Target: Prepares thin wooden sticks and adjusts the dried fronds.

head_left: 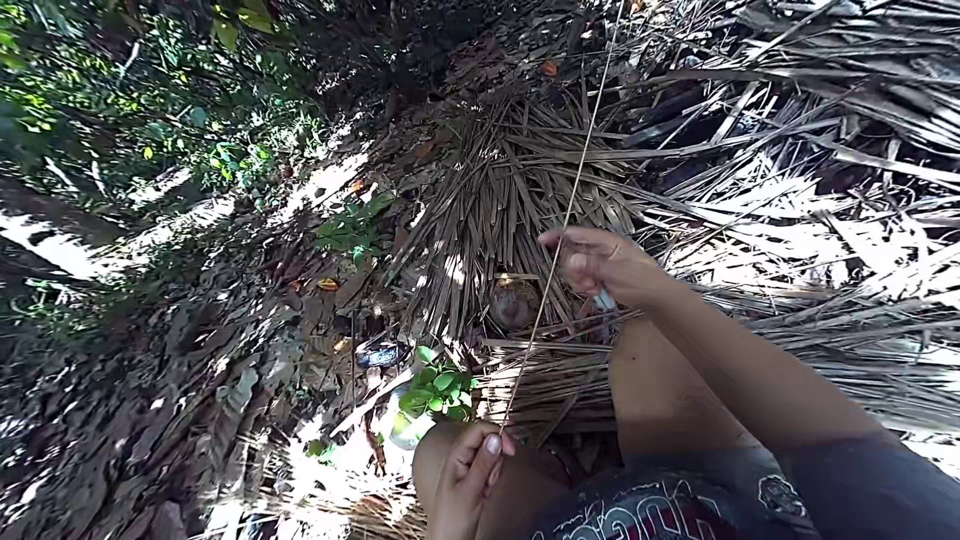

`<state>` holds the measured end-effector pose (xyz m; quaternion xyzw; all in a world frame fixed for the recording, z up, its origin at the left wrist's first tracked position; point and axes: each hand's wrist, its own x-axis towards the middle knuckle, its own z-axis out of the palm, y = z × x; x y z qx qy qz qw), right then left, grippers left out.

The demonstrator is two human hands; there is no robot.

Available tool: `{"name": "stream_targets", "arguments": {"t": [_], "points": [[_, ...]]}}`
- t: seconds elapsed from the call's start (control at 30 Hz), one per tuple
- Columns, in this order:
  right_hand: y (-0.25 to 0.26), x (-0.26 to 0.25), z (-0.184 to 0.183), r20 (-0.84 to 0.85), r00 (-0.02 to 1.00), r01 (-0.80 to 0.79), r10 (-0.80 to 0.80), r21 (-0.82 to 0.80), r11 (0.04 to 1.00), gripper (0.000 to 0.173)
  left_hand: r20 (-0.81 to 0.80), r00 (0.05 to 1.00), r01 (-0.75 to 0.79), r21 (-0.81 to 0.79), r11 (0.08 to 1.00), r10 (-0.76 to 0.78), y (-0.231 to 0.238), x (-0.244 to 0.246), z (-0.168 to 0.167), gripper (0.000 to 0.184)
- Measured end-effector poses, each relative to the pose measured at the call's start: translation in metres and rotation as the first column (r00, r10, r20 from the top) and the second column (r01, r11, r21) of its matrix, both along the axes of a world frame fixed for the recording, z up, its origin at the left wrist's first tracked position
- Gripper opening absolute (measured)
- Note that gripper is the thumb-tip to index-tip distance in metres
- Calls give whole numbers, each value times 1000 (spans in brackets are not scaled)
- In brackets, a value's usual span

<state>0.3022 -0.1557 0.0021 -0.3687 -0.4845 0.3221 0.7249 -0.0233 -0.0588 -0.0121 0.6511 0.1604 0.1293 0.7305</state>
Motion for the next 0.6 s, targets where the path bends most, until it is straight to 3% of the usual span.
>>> {"name": "stream_targets", "arguments": {"t": [0.1, 0.2, 0.27, 0.3, 0.47, 0.53, 0.6], "points": [[1, -15, -9, -80, 997, 15, -20, -57, 998, 38, -19, 999, -33, -8, 999, 33, 1, -1, -5, 20], [-9, -91, -25, 11, 954, -279, 301, -340, 898, 45, -35, 988, -154, -8, 988, 154, 0, 11, -3, 18], [-8, -120, -37, -25, 888, -437, 459, -352, 828, 46, -23, 984, -177, -20, 984, 177, 0, 15, -1, 16], [-6, -115, -36, -41, 886, -445, 461, -346, 826, 45, -23, 986, -164, -12, 986, 163, 1, 12, -2, 17], [-1, -2, 0, -95, 995, -32, 21, -114, 993, 37, -111, 992, -53, 1, 999, 52, 19, -40, -17, 20], [0, 27, 6, -152, 987, 52, -51, 6, 999, 34, -120, 993, -13, 44, 999, 18, 24, -52, -24, 22], [1, 23, 10, -142, 989, 48, -47, 1, 999, 34, -103, 995, -3, 143, 990, 18, 21, -42, -22, 23]]}}
